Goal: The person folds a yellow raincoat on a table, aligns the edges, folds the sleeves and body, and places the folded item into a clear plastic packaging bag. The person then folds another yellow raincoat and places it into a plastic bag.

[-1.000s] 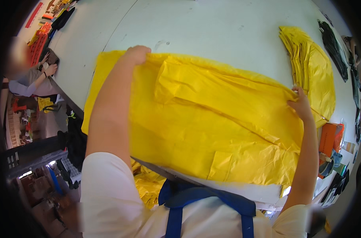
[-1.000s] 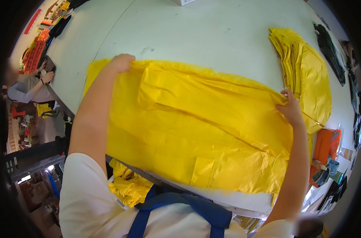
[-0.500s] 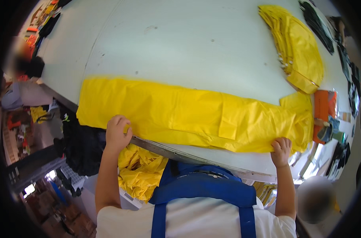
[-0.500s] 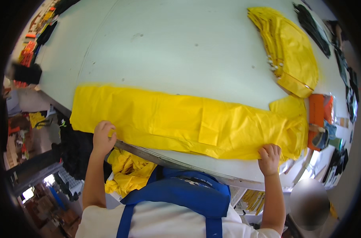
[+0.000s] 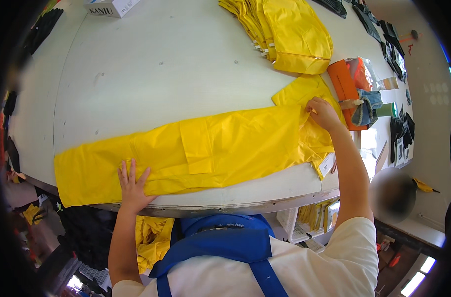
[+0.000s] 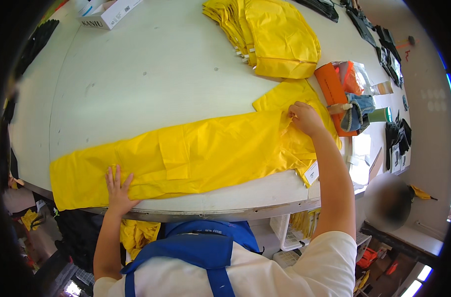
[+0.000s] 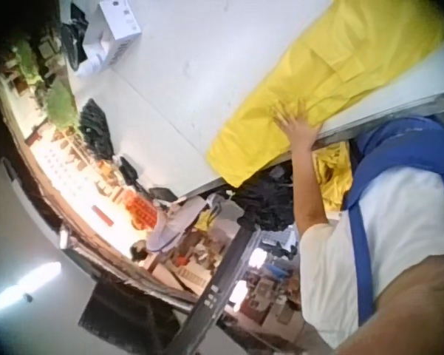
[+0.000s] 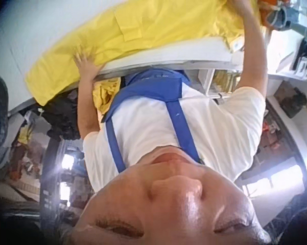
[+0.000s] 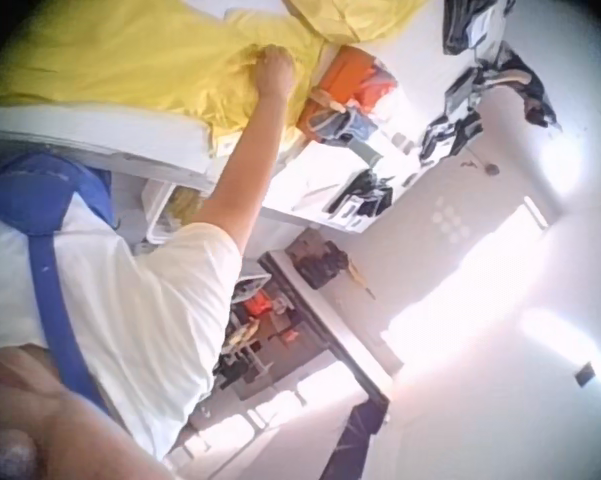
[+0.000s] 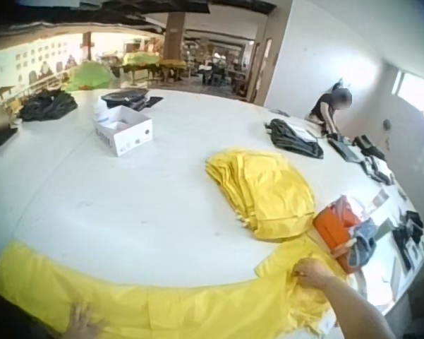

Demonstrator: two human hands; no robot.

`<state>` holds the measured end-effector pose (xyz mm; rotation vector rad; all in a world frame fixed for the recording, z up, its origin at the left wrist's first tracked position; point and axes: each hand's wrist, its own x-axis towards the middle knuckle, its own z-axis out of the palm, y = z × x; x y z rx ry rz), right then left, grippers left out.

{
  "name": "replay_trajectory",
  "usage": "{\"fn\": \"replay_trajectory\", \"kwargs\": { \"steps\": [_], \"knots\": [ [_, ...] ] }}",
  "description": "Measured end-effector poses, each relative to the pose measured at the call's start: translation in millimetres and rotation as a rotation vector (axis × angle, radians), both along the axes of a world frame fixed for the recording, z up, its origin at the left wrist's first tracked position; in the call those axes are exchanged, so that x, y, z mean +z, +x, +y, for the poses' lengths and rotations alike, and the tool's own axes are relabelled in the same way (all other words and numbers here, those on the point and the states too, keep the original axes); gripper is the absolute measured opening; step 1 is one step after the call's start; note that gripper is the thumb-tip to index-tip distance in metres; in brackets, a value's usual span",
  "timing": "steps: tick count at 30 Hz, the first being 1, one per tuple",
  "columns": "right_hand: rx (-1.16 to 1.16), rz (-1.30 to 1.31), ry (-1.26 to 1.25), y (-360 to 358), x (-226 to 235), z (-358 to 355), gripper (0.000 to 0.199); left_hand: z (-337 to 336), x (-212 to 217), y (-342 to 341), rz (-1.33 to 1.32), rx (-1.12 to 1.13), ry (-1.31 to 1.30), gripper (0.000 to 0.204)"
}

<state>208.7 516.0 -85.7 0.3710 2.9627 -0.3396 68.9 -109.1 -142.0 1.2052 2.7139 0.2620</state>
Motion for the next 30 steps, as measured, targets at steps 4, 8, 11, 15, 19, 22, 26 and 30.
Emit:
{"fn": "replay_trajectory", "kwargs": {
  "steps": [4,8,11,15,19,22,26,30],
  "knots": [
    [-0.044,0.139,-0.052,13.6,-23.3,19.0,0.011,-3.6,-4.5,-1.0,-0.018,-0.006,-0.023,0.090],
    [-0.145,0.180,0.001,27.4,-40.0,26.5,0.013,1.3,-6.1,-5.1,-0.044,-0.013,-0.045,0.092],
    [0.105,0.487,0.198,6.2,-25.3,-1.9,0.015,2.2,-6.8,-3.6,-0.023,-0.025,-0.036,0.092],
    [0.059,0.236,0.027,5.7,-18.3,8.0,0.018,0.6,-10.2,-4.0,0.000,-0.033,-0.025,0.092],
    [0.020,0.272,0.095,24.1,-33.3,23.0,0.020,-0.6,-17.7,-6.4,0.023,-0.027,0.007,0.091],
    [0.086,0.279,0.107,26.7,-44.8,22.1,0.021,1.3,-7.7,-9.0,-0.052,-0.015,-0.058,0.088],
    [0.008,-0.075,0.135,-10.3,31.1,-63.6,0.054,5.5,-2.9,-9.0,-0.051,-0.003,-0.026,0.086],
    [0.302,0.135,-0.254,-27.3,26.0,-247.6,0.070,0.9,-4.2,-7.9,-0.068,0.030,-0.059,0.088]
  ]
}}
